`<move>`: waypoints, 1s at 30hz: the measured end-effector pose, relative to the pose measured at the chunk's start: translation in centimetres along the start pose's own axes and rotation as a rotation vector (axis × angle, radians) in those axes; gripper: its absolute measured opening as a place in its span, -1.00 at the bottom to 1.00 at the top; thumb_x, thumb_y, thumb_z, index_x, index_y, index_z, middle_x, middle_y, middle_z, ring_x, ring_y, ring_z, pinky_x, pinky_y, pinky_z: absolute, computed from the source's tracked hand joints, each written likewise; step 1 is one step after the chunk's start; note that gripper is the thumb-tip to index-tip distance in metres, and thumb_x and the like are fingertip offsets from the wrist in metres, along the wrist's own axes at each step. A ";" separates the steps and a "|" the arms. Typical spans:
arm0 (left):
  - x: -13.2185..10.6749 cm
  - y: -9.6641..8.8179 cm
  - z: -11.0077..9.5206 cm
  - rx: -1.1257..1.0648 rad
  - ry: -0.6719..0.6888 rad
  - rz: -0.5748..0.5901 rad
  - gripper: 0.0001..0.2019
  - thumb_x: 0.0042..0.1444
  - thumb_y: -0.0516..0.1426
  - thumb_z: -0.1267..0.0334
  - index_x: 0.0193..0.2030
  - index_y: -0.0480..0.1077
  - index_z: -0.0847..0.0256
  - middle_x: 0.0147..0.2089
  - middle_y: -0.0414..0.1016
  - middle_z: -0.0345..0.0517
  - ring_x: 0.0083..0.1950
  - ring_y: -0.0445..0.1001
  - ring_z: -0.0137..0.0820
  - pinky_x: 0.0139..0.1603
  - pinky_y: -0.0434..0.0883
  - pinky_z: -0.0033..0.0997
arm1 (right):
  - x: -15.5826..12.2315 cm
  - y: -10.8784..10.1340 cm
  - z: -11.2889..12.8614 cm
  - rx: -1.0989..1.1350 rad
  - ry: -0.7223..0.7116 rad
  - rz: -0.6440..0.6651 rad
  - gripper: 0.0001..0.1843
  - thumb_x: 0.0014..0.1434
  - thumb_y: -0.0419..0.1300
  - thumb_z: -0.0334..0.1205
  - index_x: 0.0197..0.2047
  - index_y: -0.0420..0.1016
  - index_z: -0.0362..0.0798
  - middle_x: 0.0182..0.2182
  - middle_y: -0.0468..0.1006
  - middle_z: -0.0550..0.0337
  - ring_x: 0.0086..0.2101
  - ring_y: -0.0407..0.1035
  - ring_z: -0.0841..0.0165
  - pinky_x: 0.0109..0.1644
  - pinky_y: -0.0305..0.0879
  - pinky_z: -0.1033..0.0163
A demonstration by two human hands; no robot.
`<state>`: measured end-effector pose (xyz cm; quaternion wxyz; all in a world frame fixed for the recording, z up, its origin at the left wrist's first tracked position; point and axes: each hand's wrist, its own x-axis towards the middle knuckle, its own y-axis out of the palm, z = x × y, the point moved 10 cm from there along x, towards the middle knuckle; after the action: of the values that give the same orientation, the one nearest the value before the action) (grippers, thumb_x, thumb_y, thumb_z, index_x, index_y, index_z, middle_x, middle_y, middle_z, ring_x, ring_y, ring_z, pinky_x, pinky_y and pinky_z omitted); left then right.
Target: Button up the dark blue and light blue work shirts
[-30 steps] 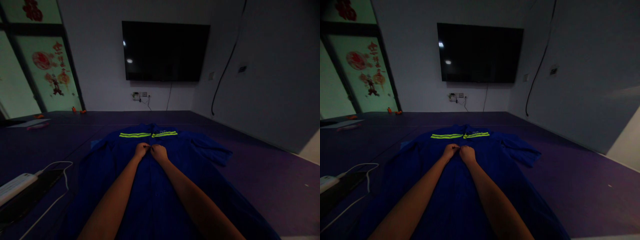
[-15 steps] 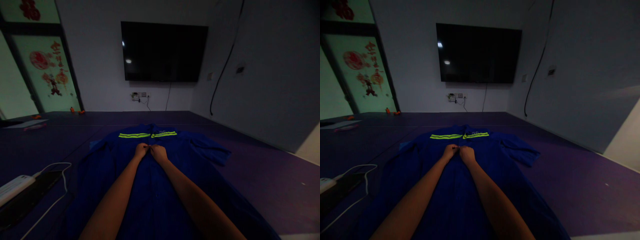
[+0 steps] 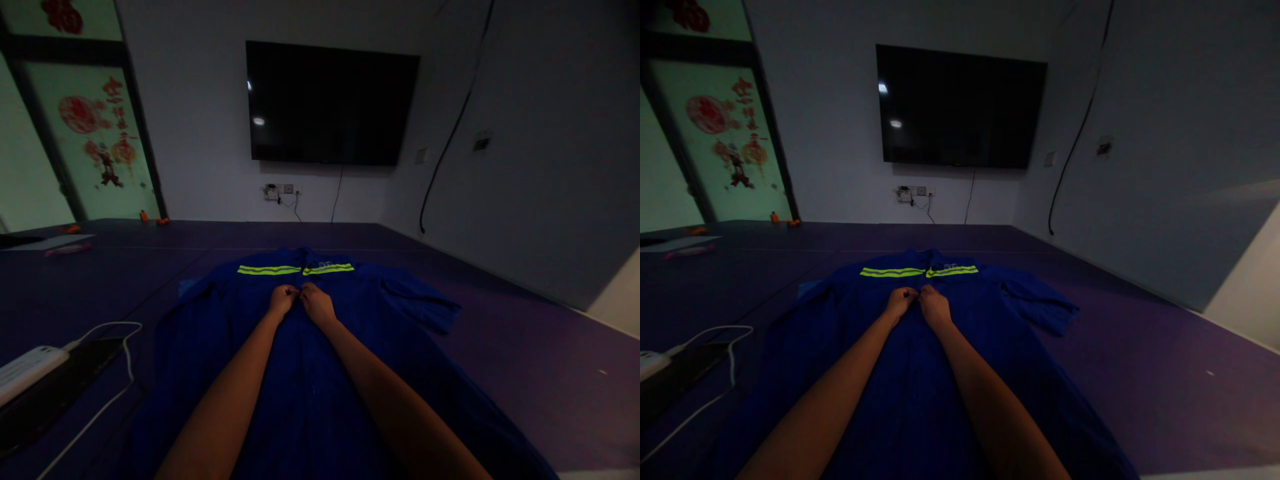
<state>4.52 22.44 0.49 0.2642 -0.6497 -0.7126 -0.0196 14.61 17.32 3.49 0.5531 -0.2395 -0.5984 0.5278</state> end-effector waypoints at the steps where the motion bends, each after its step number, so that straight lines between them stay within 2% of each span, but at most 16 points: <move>1: 0.0 0.0 0.0 -0.005 -0.004 -0.003 -0.83 -0.07 0.10 0.31 -0.36 0.49 0.27 -0.28 0.54 -0.01 -0.28 0.47 -0.38 -0.23 0.34 -0.45 | 0.0 0.0 0.0 0.012 -0.008 -0.012 -0.76 0.20 -0.08 -0.29 -0.17 0.38 -0.07 -0.04 0.35 0.12 -0.16 0.30 0.41 -0.19 0.17 0.38; 23: -0.4 -0.2 -0.9 -0.089 -0.014 0.019 -0.81 -0.08 0.11 0.28 -0.35 0.49 0.30 -0.24 0.53 0.01 -0.24 0.46 -0.34 -0.16 0.34 -0.34 | 0.5 0.7 -0.5 0.090 -0.019 -0.017 -0.75 0.20 -0.08 -0.32 -0.18 0.40 -0.08 -0.03 0.30 0.11 -0.14 0.27 0.41 -0.14 0.16 0.37; 30: -0.5 -0.2 -1.3 -0.034 0.009 0.019 -0.81 -0.07 0.09 0.26 -0.42 0.48 0.30 -0.34 0.53 -0.02 -0.33 0.45 -0.37 -0.28 0.33 -0.43 | 0.1 0.1 -0.1 0.046 -0.012 -0.031 -0.75 0.20 -0.09 -0.32 -0.20 0.40 -0.07 -0.09 0.34 0.11 -0.15 0.26 0.41 -0.16 0.17 0.37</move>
<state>4.79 21.50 1.44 0.2564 -0.6606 -0.7048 -0.0323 14.65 17.47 3.47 0.5630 -0.2144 -0.5929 0.5343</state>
